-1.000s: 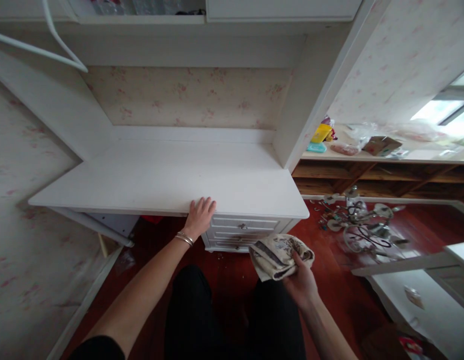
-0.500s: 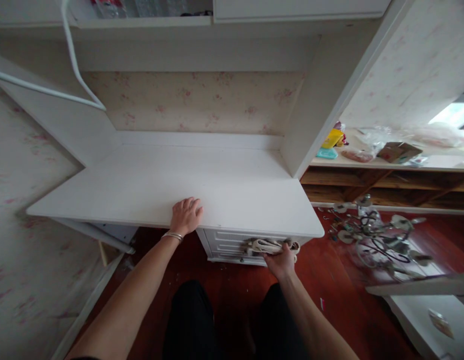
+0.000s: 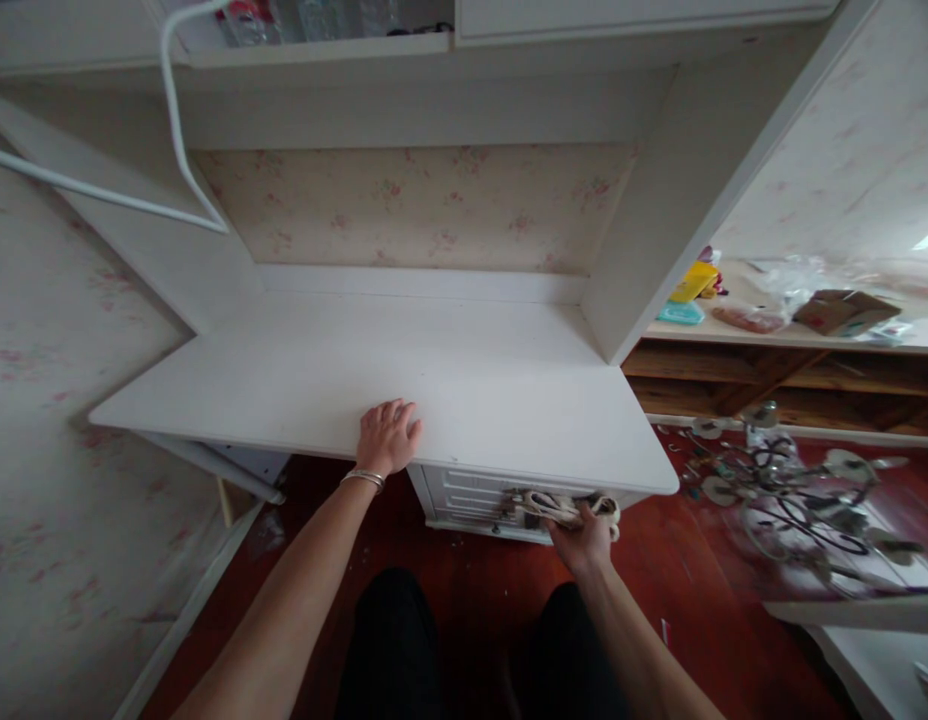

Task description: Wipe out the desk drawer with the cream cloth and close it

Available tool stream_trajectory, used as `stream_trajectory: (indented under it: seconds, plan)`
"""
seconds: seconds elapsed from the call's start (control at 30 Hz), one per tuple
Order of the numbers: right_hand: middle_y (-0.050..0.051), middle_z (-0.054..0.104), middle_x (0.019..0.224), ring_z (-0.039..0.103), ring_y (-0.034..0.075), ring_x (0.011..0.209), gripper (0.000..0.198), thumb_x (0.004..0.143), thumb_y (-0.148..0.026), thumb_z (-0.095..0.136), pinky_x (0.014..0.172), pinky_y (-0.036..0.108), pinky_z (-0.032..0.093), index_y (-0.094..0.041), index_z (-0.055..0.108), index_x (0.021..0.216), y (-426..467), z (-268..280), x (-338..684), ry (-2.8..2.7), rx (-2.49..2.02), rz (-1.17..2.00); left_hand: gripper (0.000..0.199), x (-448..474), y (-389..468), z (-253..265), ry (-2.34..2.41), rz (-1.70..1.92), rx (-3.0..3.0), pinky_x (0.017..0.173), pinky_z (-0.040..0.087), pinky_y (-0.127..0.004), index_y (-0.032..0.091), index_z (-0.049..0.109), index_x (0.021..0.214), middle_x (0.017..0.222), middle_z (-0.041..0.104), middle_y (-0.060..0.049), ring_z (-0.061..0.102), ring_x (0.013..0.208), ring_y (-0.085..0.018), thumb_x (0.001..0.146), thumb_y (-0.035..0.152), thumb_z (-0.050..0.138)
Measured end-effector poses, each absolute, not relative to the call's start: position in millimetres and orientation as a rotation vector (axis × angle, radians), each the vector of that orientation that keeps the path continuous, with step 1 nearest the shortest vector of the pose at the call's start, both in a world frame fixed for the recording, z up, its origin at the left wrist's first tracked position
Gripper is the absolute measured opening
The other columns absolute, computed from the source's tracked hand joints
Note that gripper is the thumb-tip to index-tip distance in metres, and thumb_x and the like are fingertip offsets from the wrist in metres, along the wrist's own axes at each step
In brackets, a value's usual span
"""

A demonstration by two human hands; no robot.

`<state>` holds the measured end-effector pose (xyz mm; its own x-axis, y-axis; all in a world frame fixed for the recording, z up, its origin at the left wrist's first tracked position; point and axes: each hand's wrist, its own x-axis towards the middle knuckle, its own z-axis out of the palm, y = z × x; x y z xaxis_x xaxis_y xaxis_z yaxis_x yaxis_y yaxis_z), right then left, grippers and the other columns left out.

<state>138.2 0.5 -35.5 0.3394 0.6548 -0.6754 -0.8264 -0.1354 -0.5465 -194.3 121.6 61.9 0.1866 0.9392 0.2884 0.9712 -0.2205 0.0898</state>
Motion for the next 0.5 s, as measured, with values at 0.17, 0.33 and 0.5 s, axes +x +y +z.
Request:
stream_trajectory:
  seconds: [0.17, 0.33, 0.5]
  plan:
    - [0.000, 0.071, 0.093, 0.068, 0.018, 0.089, 0.018, 0.092, -0.019, 0.044, 0.088, 0.044, 0.055, -0.024, 0.061, 0.097, -10.3, 11.8, 140.1, 0.292, -1.024, 1.258, 0.042, -195.6, 122.2, 60.0, -1.859, -0.436, -2.313, 0.106, 0.033, -0.048, 0.026, 0.056, 0.130, 0.136, 0.055, -0.008, 0.047, 0.122, -0.029, 0.096, 0.045, 0.039]
    - [0.002, 0.071, 0.091, 0.070, 0.018, 0.083, 0.018, 0.095, -0.017, 0.046, 0.079, 0.042, 0.060, -0.020, 0.062, 0.101, -17.2, 54.6, 126.4, 0.276, -0.977, 1.239, 0.041, -196.2, 122.9, 57.3, -1.842, -0.443, -2.294, 0.106, 0.034, -0.047, 0.027, 0.056, 0.129, 0.136, 0.055, -0.007, 0.047, 0.122, -0.028, 0.095, 0.044, 0.041]
    - [0.003, 0.072, 0.093, 0.071, 0.019, 0.085, 0.019, 0.095, -0.013, 0.046, 0.077, 0.041, 0.061, -0.018, 0.061, 0.107, -14.0, 75.0, 76.2, 0.278, -0.948, 1.363, 0.040, -195.8, 121.9, 56.8, -1.864, -0.451, -2.281, 0.106, 0.033, -0.049, 0.029, 0.056, 0.128, 0.136, 0.055, -0.007, 0.047, 0.122, -0.029, 0.095, 0.044, 0.041]
